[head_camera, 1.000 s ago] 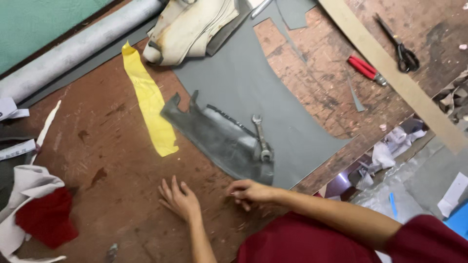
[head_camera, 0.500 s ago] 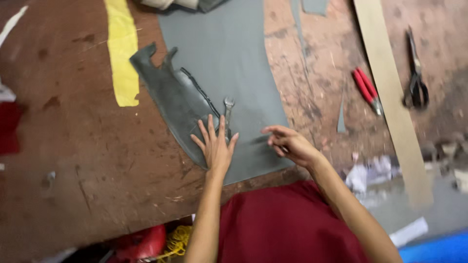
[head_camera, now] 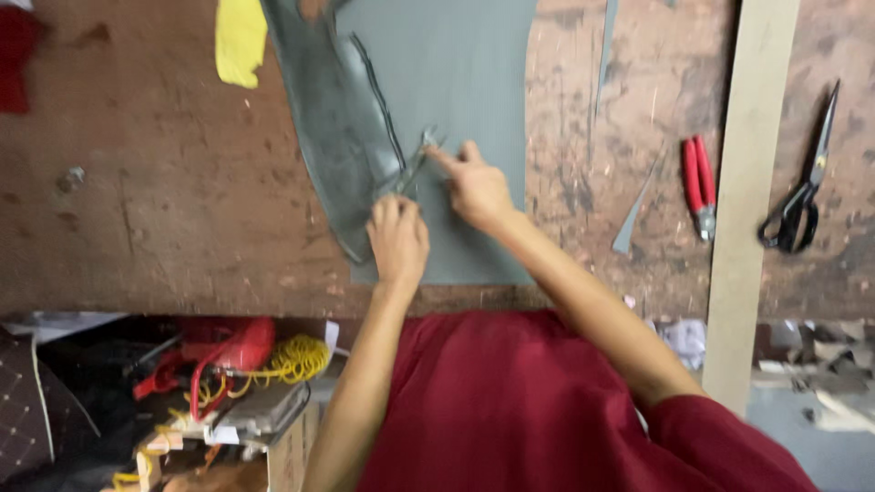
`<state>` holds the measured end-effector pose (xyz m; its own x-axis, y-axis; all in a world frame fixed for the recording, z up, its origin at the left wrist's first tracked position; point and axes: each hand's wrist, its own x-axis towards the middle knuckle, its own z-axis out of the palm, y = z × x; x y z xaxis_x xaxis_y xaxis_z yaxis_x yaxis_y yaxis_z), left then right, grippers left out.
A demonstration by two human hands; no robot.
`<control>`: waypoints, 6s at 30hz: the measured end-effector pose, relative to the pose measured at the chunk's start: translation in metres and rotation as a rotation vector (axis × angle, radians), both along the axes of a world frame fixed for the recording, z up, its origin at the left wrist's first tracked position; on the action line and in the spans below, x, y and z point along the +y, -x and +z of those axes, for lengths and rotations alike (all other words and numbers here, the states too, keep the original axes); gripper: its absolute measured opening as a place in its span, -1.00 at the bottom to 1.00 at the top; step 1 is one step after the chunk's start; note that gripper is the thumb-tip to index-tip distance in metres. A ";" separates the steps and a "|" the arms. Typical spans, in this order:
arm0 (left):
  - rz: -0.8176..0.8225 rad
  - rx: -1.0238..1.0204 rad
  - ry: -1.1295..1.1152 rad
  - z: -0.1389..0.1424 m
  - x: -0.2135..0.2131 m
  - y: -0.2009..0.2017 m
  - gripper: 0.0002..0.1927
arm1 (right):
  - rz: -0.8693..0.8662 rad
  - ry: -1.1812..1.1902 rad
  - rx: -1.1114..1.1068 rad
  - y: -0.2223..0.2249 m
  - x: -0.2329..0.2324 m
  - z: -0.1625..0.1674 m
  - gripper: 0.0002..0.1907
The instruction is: The person aligns a wooden ruler on a gray sheet and marks it with chalk. They then use scissors to cut the sheet along the marked line. After cutting, they remove the ruler and paper template, then handle and stack several cut pieces of gray material on the table.
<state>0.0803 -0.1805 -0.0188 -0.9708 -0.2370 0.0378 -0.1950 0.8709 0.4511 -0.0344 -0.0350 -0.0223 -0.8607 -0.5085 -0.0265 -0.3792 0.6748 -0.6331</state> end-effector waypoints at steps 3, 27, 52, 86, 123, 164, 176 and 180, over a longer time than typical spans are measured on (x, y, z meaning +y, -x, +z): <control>0.023 0.131 -0.054 0.011 -0.005 0.000 -0.73 | 0.117 -0.046 -0.009 0.023 -0.023 0.002 -0.52; 0.058 0.077 0.099 -0.005 0.019 0.017 -0.51 | -0.696 -0.344 0.359 -0.002 0.345 -0.004 -0.54; 0.223 -0.452 -1.553 0.050 0.168 0.108 -0.59 | -0.581 0.269 -0.282 -0.044 0.130 0.110 -0.42; 0.177 0.197 0.103 0.001 -0.399 0.260 -0.48 | -0.794 -0.413 0.278 -0.019 -0.071 -0.037 -0.85; 0.307 -0.108 -1.578 0.095 -0.162 0.060 -0.30 | -0.220 0.662 -0.822 -0.044 -0.125 0.091 -0.43; -0.240 -0.008 -0.613 0.066 -0.473 0.196 -0.84 | -0.303 0.198 0.045 -0.124 -0.122 0.061 -0.78; 0.139 0.320 -0.180 0.020 -0.438 0.175 -0.50 | 0.108 0.022 -0.079 -0.135 -0.172 0.023 -0.36; 0.173 0.205 -0.196 -0.008 -0.353 0.094 -0.33 | -0.064 -0.164 -0.134 -0.108 -0.187 0.029 -0.29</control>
